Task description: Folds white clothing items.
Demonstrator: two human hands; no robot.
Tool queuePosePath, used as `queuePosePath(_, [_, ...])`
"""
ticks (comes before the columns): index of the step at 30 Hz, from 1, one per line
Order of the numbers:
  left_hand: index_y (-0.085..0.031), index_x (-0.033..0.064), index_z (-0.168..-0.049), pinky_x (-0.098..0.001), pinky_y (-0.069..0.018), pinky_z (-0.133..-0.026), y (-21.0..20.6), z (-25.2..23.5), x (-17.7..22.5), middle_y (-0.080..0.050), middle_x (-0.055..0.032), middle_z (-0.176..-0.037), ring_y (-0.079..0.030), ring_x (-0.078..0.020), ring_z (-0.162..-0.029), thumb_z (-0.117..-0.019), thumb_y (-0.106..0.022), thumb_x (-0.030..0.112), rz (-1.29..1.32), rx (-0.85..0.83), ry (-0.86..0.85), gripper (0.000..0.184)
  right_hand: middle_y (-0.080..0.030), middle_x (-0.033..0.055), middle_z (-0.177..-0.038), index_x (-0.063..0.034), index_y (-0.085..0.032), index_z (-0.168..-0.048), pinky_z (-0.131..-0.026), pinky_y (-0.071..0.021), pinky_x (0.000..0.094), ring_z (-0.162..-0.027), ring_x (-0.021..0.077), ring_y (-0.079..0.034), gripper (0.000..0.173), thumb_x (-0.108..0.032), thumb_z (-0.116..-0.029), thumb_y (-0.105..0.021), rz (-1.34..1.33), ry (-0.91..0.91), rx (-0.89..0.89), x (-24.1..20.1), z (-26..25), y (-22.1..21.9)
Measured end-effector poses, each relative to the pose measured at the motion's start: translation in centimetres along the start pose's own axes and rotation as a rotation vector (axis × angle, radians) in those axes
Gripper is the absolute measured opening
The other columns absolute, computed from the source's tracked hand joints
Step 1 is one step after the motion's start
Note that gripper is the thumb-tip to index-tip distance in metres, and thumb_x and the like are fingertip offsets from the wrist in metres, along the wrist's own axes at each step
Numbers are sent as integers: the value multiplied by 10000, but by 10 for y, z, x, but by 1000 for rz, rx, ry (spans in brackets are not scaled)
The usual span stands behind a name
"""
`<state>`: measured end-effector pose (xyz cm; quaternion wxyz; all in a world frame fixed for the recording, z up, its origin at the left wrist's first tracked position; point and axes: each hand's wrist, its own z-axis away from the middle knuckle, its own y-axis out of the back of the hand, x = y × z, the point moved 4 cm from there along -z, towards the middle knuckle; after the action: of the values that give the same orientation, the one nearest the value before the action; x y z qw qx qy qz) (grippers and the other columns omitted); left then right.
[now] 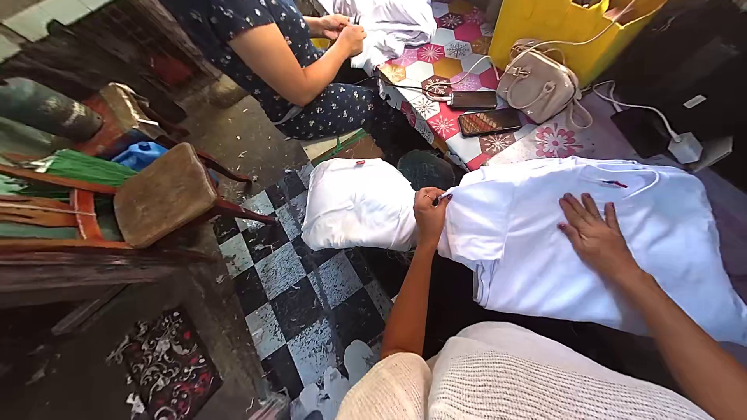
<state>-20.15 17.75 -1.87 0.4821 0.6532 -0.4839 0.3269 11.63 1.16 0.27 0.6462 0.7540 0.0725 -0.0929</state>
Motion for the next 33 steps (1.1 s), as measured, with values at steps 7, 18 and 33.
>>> queuePosePath(7, [-764, -37, -1026, -324, -601, -810, 9, 10, 56, -731, -174, -968, -717, -193, -874, -901, -711, -19, 141, 101, -186, 137, -585, 233, -1435, 41, -610, -1367, -1165, -218, 731, -1411, 439, -472, 508, -316, -1007, -616, -252, 264, 68, -120, -85, 48])
queuePosePath(18, [-702, -113, -907, -254, -565, -646, 16, 125, 35, -694, -145, -766, -650, -109, -645, -877, -743, 43, 313, -121, 136, 164, -709, 97, -986, 24, -750, -990, -882, -536, 264, -924, 86, -653, 130, -61, -913, -689, -673, 294, 11, -144, -134, 40])
queuePosePath(33, [-688, -26, -1142, -581, -487, -967, -11, 8, -9, -695, -223, -1113, -653, -363, -1102, -1022, -607, 373, -93, -519, 605, 424, -703, 47, -949, -23, -783, -1020, -837, -534, 221, -901, 58, -643, 158, -89, -895, -712, -641, 434, -300, -151, -133, 43])
